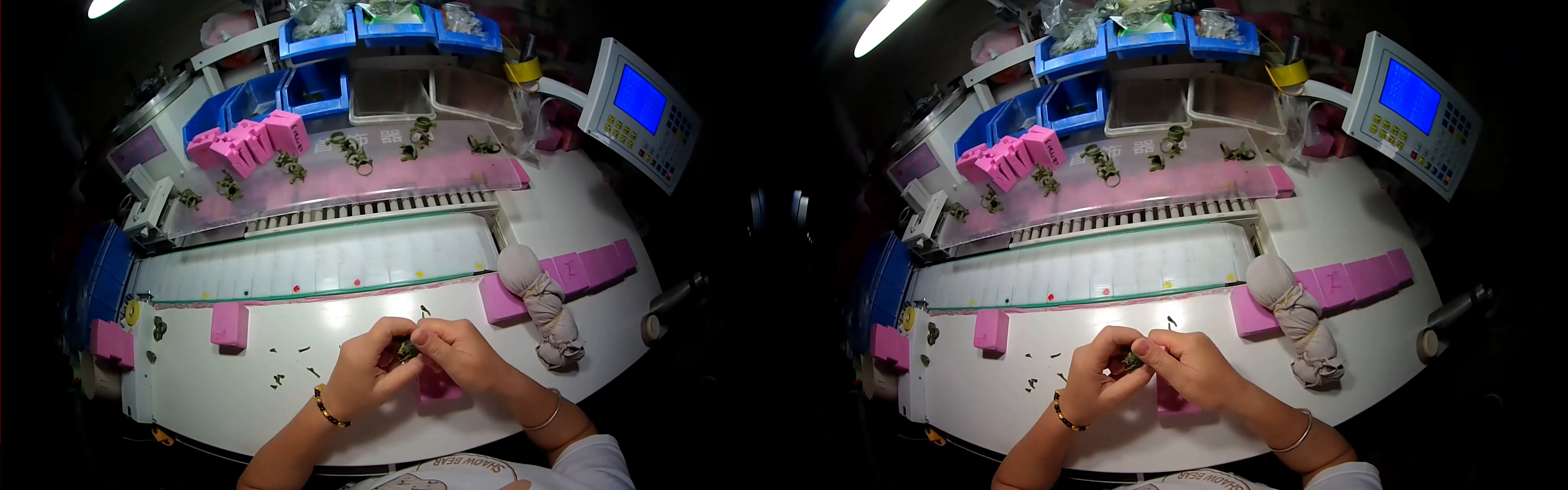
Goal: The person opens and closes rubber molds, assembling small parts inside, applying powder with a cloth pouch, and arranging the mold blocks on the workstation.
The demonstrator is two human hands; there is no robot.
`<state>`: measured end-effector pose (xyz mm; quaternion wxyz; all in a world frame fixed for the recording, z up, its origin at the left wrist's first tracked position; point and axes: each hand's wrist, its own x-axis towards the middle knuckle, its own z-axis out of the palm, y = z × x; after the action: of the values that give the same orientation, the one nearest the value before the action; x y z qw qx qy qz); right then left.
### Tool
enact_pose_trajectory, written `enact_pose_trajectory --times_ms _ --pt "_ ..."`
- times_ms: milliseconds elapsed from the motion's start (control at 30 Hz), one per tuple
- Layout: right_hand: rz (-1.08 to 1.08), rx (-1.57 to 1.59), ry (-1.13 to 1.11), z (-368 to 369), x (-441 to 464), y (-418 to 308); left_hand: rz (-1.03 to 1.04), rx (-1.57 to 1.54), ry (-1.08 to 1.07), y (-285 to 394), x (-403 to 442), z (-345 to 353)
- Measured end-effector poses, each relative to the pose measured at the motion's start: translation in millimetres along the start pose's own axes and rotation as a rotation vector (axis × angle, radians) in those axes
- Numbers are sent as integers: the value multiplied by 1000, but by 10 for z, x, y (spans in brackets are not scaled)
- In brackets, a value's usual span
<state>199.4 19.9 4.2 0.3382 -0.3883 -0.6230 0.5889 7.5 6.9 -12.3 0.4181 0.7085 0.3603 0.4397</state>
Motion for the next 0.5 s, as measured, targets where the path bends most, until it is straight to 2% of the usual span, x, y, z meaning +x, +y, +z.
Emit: enact_pose_trajectory --times_ms 167,267,400,500 --pt "97 164 -11 36 -42 36 45 -77 55 107 -9 84" --pt "19 324 64 168 -68 25 93 -130 105 57 -46 161" --pt "35 494 109 267 -81 -77 151 -179 143 109 -48 191" --pt "120 632 173 321 -52 -64 49 -401 197 186 2 264"
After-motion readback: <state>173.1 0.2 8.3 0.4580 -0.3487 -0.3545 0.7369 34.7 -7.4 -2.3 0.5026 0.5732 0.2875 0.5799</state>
